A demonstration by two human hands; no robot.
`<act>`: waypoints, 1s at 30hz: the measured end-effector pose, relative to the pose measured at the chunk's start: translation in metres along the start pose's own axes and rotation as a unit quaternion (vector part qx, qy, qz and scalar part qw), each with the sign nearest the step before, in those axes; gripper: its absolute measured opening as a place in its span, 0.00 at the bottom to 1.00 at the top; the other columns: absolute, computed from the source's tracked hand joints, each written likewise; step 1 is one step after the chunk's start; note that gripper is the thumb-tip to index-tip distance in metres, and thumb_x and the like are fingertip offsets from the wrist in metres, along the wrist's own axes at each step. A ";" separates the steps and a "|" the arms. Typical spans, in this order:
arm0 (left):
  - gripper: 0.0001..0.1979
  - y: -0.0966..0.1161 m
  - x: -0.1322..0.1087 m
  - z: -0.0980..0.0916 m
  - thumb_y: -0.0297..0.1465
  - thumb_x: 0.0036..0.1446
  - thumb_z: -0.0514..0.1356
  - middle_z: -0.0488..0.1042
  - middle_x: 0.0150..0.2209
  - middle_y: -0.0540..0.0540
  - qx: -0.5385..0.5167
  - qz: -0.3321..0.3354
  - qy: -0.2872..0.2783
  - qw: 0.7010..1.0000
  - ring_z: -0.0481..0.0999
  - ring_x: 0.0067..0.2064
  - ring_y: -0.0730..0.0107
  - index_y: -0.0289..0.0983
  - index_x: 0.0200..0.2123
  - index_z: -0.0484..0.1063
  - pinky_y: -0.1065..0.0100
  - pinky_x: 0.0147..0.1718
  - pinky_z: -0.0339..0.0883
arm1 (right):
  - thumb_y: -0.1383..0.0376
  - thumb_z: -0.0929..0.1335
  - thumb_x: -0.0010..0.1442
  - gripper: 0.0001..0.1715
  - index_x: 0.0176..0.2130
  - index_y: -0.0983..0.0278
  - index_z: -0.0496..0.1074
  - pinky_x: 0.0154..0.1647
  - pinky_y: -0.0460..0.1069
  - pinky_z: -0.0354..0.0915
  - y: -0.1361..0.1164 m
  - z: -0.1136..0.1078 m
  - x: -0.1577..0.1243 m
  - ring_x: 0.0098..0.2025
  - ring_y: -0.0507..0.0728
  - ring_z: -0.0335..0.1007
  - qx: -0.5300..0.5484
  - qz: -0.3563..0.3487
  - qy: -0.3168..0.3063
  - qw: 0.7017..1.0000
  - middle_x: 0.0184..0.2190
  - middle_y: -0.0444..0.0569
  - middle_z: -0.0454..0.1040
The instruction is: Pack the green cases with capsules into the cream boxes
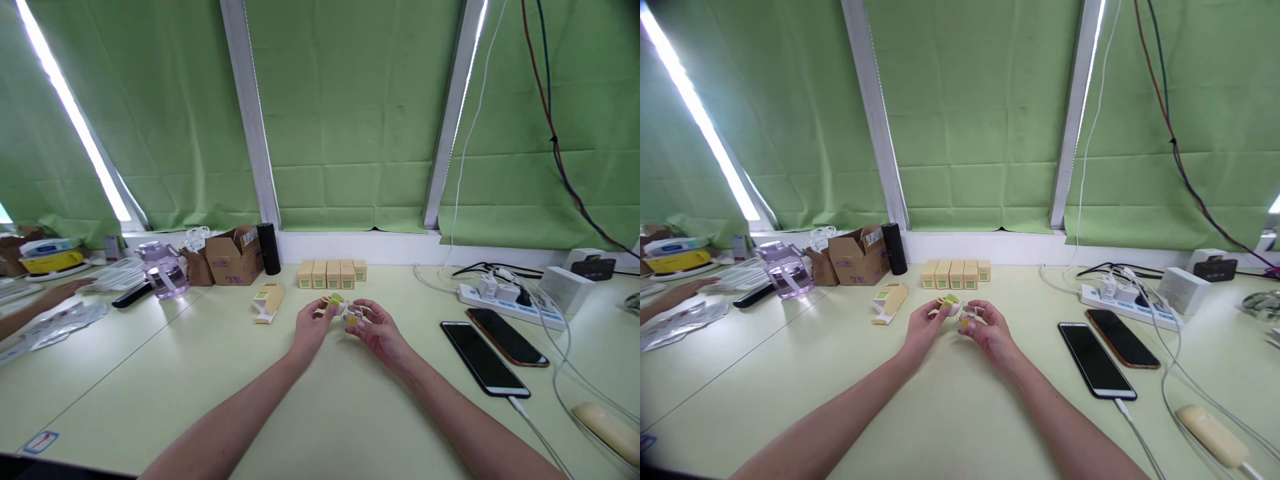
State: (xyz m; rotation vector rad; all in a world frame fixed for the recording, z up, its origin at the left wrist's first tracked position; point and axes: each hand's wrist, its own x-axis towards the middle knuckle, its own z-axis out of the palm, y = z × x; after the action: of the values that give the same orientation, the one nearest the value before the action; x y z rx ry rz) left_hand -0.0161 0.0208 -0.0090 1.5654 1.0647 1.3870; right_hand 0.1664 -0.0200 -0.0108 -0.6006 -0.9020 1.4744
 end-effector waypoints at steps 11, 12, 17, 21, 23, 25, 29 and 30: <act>0.23 -0.005 0.002 0.001 0.50 0.57 0.67 0.84 0.46 0.40 0.001 -0.006 -0.009 1.000 0.82 0.43 0.57 0.36 0.44 0.82 0.63 0.43 0.73 | 0.62 0.83 0.42 0.32 0.47 0.58 0.77 0.58 0.63 0.71 0.003 0.002 -0.001 0.50 0.63 0.77 0.006 0.001 -0.018 1.000 0.50 0.51 0.77; 0.23 -0.005 0.001 0.001 0.49 0.57 0.66 0.84 0.46 0.40 0.004 -0.006 -0.011 1.000 0.82 0.43 0.57 0.36 0.44 0.82 0.63 0.43 0.73 | 0.61 0.83 0.43 0.32 0.47 0.58 0.76 0.58 0.63 0.71 0.003 0.002 -0.001 0.50 0.63 0.77 0.005 -0.001 -0.018 1.000 0.50 0.51 0.77; 0.23 -0.003 0.000 0.002 0.50 0.57 0.66 0.84 0.45 0.40 0.020 -0.002 -0.014 1.000 0.82 0.43 0.57 0.36 0.43 0.82 0.62 0.43 0.73 | 0.59 0.84 0.43 0.32 0.47 0.58 0.76 0.57 0.63 0.72 0.006 0.003 0.000 0.48 0.61 0.77 -0.009 -0.006 -0.001 1.000 0.49 0.50 0.77; 0.23 -0.003 0.000 0.002 0.50 0.58 0.65 0.84 0.44 0.40 0.043 0.001 -0.015 0.999 0.82 0.44 0.56 0.36 0.43 0.82 0.62 0.42 0.73 | 0.57 0.84 0.45 0.31 0.46 0.58 0.75 0.58 0.63 0.72 0.008 0.003 0.001 0.48 0.60 0.77 -0.022 -0.009 0.007 1.000 0.47 0.49 0.77; 0.23 -0.004 0.000 0.002 0.50 0.57 0.65 0.84 0.43 0.40 0.049 0.008 -0.015 0.999 0.81 0.44 0.56 0.36 0.42 0.82 0.62 0.42 0.73 | 0.56 0.84 0.46 0.31 0.46 0.57 0.75 0.58 0.63 0.72 0.010 0.002 0.001 0.48 0.59 0.77 -0.027 -0.011 0.002 1.000 0.48 0.48 0.77; 0.22 -0.004 -0.001 0.002 0.49 0.57 0.65 0.84 0.43 0.40 0.050 0.015 -0.017 0.998 0.81 0.45 0.56 0.36 0.42 0.82 0.63 0.42 0.73 | 0.56 0.83 0.47 0.30 0.47 0.57 0.74 0.59 0.64 0.71 0.011 0.001 0.002 0.48 0.59 0.77 -0.030 -0.013 -0.006 0.999 0.48 0.48 0.76; 0.21 -0.002 -0.002 0.002 0.49 0.57 0.66 0.84 0.44 0.40 0.051 0.018 -0.022 0.998 0.81 0.46 0.56 0.37 0.42 0.82 0.63 0.42 0.73 | 0.57 0.83 0.48 0.31 0.48 0.56 0.73 0.60 0.64 0.70 0.015 -0.002 0.002 0.48 0.58 0.77 -0.028 -0.015 -0.008 0.999 0.48 0.47 0.75; 0.21 -0.002 -0.002 0.002 0.49 0.57 0.66 0.84 0.44 0.40 0.052 0.017 -0.021 0.998 0.81 0.46 0.55 0.37 0.43 0.82 0.63 0.42 0.73 | 0.57 0.83 0.48 0.31 0.49 0.55 0.73 0.61 0.64 0.70 0.015 -0.003 0.002 0.48 0.58 0.76 -0.027 -0.016 -0.007 0.999 0.48 0.47 0.75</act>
State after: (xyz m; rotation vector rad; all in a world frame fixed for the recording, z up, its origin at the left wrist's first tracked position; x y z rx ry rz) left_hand -0.0141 0.0193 -0.0120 1.6886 1.1040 1.3338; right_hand 0.1596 -0.0165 -0.0246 -0.6140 -0.9606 1.4310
